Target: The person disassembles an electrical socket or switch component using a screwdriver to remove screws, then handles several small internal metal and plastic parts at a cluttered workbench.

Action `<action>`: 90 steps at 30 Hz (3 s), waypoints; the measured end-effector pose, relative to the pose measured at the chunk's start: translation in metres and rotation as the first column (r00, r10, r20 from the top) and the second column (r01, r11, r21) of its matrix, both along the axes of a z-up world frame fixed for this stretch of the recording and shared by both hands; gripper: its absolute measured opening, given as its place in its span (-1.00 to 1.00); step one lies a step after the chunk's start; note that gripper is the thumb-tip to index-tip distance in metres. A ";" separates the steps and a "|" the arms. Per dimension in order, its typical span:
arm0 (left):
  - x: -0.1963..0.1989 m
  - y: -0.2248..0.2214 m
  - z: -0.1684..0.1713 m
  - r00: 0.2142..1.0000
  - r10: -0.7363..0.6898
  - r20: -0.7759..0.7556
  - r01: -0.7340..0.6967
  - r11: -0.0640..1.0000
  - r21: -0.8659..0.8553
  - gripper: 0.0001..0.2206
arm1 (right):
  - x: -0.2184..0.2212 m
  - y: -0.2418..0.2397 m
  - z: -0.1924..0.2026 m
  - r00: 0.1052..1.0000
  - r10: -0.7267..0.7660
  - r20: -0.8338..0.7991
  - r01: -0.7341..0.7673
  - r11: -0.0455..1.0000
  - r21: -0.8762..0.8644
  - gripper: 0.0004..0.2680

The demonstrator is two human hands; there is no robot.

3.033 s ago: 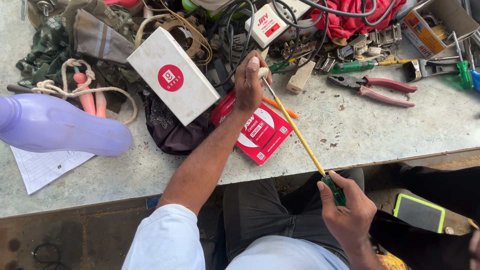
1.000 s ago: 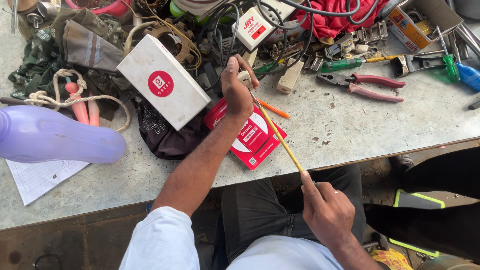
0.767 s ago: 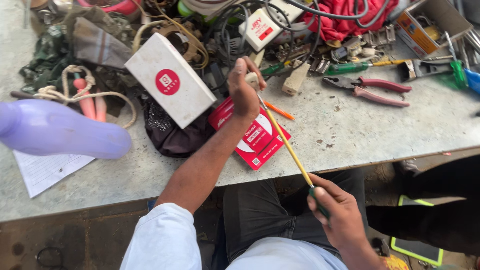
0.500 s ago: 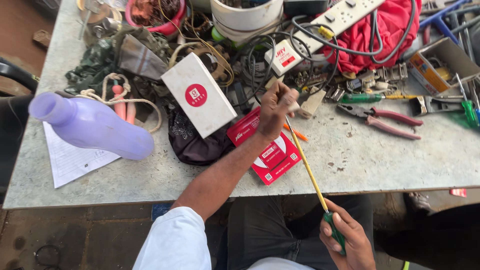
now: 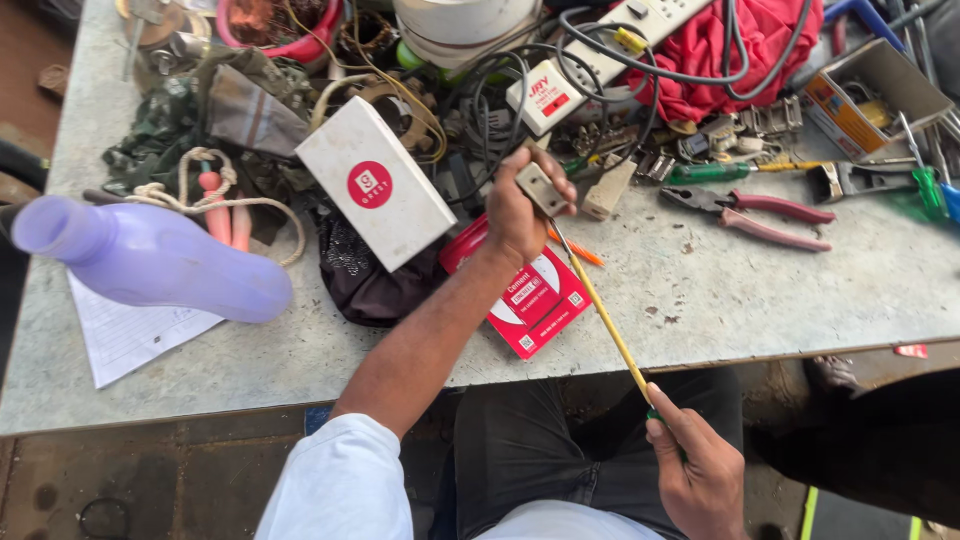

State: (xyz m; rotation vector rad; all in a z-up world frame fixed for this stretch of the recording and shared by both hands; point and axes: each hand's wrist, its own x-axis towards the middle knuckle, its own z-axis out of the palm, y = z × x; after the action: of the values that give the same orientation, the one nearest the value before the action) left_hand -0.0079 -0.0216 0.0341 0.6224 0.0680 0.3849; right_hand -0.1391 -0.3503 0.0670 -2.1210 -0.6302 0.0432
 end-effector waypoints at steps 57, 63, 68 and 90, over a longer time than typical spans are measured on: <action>-0.005 -0.014 0.002 0.926 0.377 -0.004 -0.354 0.872 0.340 -0.65 | 0.012 0.000 -0.003 0.267 0.233 -0.935 0.496 0.798 0.341 -0.68; -0.006 -0.018 0.004 0.940 0.340 0.007 -0.326 0.896 0.302 -0.65 | 0.003 0.007 -0.005 0.859 0.076 0.505 0.052 0.971 -0.235 -0.74; -0.004 -0.020 0.002 0.949 0.314 0.024 -0.306 0.900 0.311 -0.64 | 0.005 0.003 -0.017 0.905 -0.059 -0.421 0.151 0.971 0.187 -0.74; 0.005 -0.005 -0.011 0.923 0.345 -0.170 -0.287 0.912 0.293 -0.48 | 0.026 0.001 0.033 0.855 0.090 0.510 0.092 0.943 -0.320 -0.73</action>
State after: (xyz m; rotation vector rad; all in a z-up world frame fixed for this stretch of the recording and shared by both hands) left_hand -0.0024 -0.0269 0.0235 0.9214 0.3375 0.6483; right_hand -0.1133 -0.3495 0.1002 -2.4809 -0.9961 -0.4753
